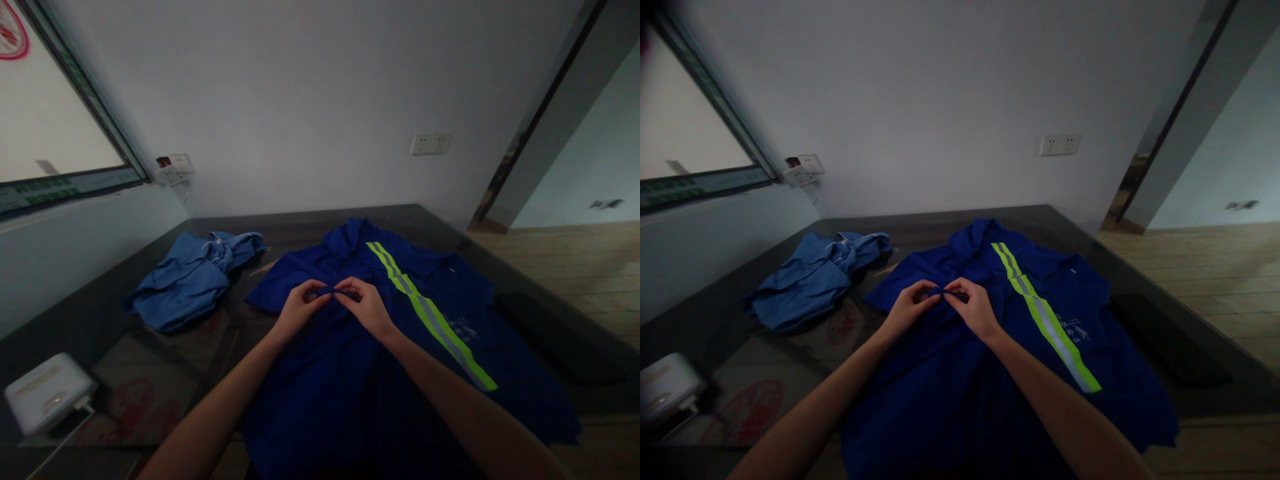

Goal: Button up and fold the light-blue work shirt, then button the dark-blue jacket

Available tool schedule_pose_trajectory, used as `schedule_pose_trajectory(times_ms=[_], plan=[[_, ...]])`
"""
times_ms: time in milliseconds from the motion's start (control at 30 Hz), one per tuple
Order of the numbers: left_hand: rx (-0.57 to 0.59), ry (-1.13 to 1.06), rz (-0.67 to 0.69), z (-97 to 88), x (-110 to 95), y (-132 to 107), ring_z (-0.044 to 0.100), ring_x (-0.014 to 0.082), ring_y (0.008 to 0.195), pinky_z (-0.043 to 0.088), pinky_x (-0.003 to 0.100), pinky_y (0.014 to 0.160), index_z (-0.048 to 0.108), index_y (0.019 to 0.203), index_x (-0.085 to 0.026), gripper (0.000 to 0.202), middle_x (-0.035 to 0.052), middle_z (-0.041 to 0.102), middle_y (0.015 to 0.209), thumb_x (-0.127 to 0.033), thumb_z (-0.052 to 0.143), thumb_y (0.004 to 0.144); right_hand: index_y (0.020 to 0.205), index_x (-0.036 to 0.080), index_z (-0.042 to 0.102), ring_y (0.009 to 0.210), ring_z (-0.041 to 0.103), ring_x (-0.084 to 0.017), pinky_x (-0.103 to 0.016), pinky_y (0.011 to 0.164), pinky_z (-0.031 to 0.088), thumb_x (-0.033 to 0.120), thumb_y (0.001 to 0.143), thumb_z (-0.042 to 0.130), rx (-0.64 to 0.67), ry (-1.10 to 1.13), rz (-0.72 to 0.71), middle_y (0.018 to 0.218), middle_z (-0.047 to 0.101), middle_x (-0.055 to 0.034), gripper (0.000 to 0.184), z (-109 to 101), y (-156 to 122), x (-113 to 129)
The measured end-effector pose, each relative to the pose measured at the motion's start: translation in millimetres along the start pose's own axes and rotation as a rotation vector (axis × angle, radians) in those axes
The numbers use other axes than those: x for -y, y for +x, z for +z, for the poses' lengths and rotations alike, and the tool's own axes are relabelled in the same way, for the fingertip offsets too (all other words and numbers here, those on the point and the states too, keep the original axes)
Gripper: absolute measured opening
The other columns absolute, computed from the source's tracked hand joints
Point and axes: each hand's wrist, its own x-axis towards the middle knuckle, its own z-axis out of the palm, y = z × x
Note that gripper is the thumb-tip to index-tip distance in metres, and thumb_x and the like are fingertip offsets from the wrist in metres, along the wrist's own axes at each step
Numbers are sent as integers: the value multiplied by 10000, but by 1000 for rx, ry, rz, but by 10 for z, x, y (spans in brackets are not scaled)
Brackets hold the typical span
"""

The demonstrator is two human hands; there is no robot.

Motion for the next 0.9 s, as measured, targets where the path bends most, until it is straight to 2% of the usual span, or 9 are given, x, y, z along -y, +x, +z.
schedule_pose_trajectory(times_ms=[200,267,367,500,667,800,900], plan=[[-34,182,164,5,51,-7,565,132,696,434,232,628,642,935,-175,189,13,651,839,-301,632,795,831,184,648,802,655,-186,-310,756,505,258,779,624,14,-29,-26,830,690,-41,93,10,-14,20],[-29,225,183,5,55,-14,567,140,706,437,240,643,642,964,-182,206,11,652,834,-315,620,807,834,186,645,800,651,-180,-304,755,504,254,785,619,15,-34,-37,827,688,-35,88,9,-15,21],[-26,241,196,-5,43,-7,597,167,811,455,261,741,649,952,-174,223,29,671,898,-350,553,855,846,185,636,809,645,-173,-301,766,499,245,788,612,8,-32,-48,836,685,-29,86,5,-12,19],[-117,240,177,-79,31,41,601,178,861,455,274,799,649,865,-155,353,49,664,884,-377,382,931,864,186,625,828,633,-170,-296,780,482,258,801,603,-21,-36,-52,853,674,-25,98,-5,-5,5],[-210,516,222,-262,93,115,565,182,863,453,293,812,659,931,-185,201,42,591,898,-344,596,824,893,187,616,792,610,-165,-284,738,460,291,831,572,-31,-95,-37,832,648,-20,128,-19,7,-19],[-202,747,212,-405,231,166,552,212,882,460,323,820,652,1063,-173,377,56,537,907,-381,688,751,886,184,611,815,606,-170,-284,755,450,305,850,545,-25,-169,-29,849,653,-27,142,-26,15,-58],[-142,897,127,-478,341,186,560,242,892,456,348,838,662,1053,-138,433,79,555,899,-430,694,735,858,184,623,802,616,-173,-284,754,444,336,868,532,72,-293,1,837,671,-28,177,-24,13,-90]])
